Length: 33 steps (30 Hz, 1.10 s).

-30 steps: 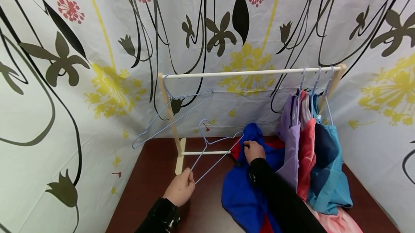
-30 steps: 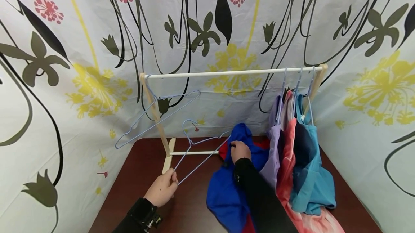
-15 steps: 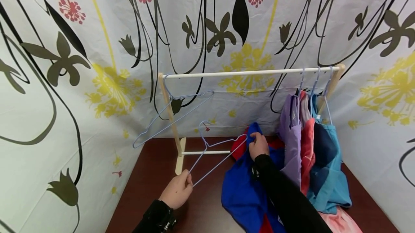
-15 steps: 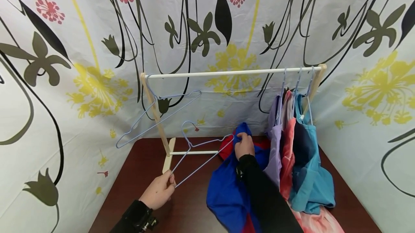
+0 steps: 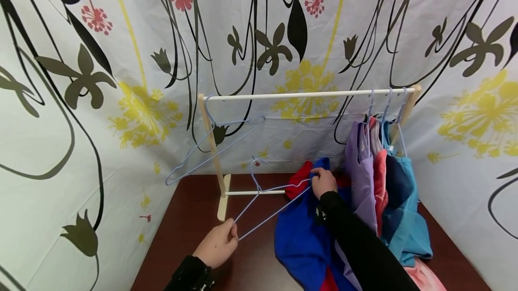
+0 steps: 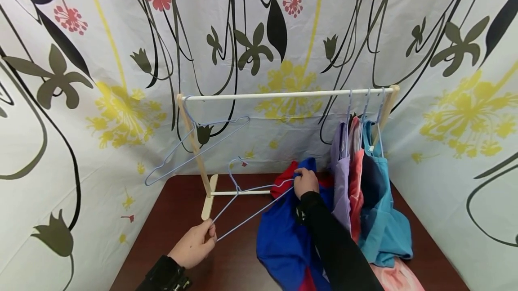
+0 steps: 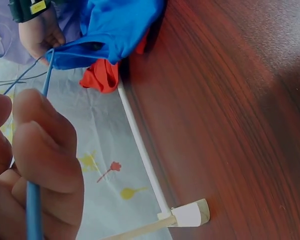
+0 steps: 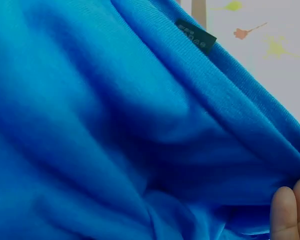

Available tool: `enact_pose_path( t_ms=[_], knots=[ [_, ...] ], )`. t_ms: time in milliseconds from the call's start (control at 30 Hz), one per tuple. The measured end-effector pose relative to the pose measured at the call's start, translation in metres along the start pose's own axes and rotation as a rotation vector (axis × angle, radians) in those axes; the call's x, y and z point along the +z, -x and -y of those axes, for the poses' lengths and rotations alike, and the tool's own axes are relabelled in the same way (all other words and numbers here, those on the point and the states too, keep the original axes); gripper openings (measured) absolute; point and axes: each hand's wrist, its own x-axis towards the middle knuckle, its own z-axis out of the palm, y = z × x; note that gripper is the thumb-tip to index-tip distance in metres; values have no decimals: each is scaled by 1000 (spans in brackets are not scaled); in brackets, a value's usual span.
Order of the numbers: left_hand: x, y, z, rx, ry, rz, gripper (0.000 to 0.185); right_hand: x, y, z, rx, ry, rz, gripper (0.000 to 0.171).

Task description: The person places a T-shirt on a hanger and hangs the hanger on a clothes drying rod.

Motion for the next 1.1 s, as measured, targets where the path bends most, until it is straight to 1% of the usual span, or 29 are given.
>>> enact_pose_path(
  t_ms=[100, 267, 367, 500, 667, 767, 867, 1000, 1100],
  knots=[
    [0, 3, -1, 11, -16, -10, 17, -3, 1, 0, 26, -9, 11, 40],
    [4, 0, -5, 16, -57, -22, 17, -7, 4, 2, 21, -13, 31, 41],
    [5, -1, -10, 26, -78, -28, 17, -8, 7, 5, 28, -46, 77, 42],
    [8, -4, -17, 47, -97, -40, 18, -10, 12, 11, 62, -100, 157, 44],
    [14, -8, -23, 54, -92, -54, 18, -12, 17, 18, 23, -58, 200, 45],
    [18, -11, -24, 43, -84, -57, 17, -11, 19, 19, 4, -18, 202, 40],
    [21, -14, -26, 35, -92, -63, 17, -11, 20, 22, -18, 2, 186, 32],
    [24, -19, -29, 44, -98, -84, 18, -13, 24, 29, -38, -32, 173, 26],
    [25, -20, -31, 53, -98, -102, 19, -17, 27, 35, -10, -96, 165, 26]
  ],
)
